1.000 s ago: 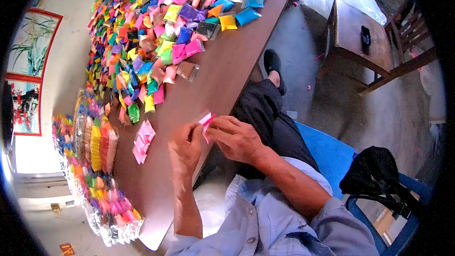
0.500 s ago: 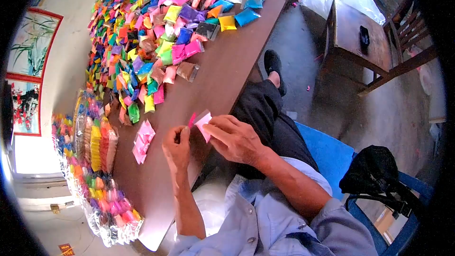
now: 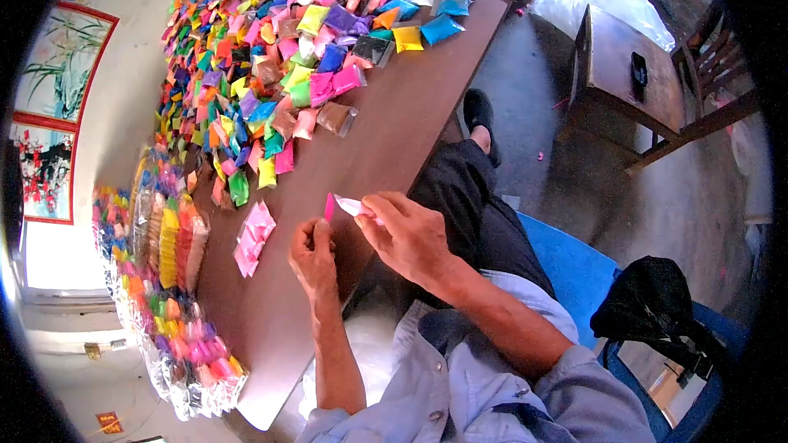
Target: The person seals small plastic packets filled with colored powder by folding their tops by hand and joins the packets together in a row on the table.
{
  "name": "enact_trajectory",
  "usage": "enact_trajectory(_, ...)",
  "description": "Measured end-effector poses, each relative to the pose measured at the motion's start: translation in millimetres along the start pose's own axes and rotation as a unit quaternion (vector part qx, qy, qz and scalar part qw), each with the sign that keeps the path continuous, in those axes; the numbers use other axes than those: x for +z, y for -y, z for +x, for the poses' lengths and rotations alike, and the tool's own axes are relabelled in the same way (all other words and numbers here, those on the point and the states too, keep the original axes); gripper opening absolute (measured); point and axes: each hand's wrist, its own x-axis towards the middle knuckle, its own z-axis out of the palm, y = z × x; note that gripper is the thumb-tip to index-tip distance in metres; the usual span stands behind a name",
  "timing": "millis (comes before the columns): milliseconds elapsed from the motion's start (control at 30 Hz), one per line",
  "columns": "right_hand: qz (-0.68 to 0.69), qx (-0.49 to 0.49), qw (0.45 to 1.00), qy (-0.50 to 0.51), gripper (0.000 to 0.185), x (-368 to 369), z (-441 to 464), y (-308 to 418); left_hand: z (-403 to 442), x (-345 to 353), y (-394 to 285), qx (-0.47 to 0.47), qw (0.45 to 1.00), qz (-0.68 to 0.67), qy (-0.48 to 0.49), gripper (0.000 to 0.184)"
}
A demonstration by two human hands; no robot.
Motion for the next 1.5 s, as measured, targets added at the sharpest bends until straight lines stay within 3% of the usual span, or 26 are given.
enact_trajectory(167,-0.021,0.149,0.989,0.004,0.019,-11,-10,-6,-12,6,-21,-0.023,0.999,-0.018,-0.013,0.018)
enact_trajectory(300,-0.016,0.147,0.989,0.007,0.019,-9,-11,-10,-29,21,-33,0.036,0.998,0.039,0.044,0.016)
enact_trajectory(400,-0.007,0.157,0.987,0.019,0.019,-11,-11,-9,-30,34,-38,0.131,0.985,0.097,0.051,0.015)
enact_trajectory(700,-0.014,0.165,0.986,0.015,0.023,-11,-10,-14,-1,36,-42,0.098,0.979,0.169,0.058,0.017)
enact_trajectory(833,-0.007,0.171,0.985,0.012,0.023,-11,-10,-15,4,33,-40,0.086,0.990,0.096,0.052,0.020)
enact_trajectory(967,0.009,0.175,0.985,0.005,0.022,-11,-14,-17,-9,29,-58,0.059,0.989,0.115,0.066,0.020)
enact_trajectory(1033,0.018,0.168,0.986,0.005,0.022,-8,-14,-18,-14,35,-62,0.140,0.978,0.113,0.102,0.014)
enact_trajectory(1133,0.025,0.198,0.980,0.008,0.021,-8,-14,-19,-11,44,-60,0.128,0.978,0.126,0.102,0.013)
enact_trajectory(1500,0.010,0.096,0.995,0.008,0.021,-7,-17,-28,31,44,-48,0.127,0.974,0.143,0.120,0.020)
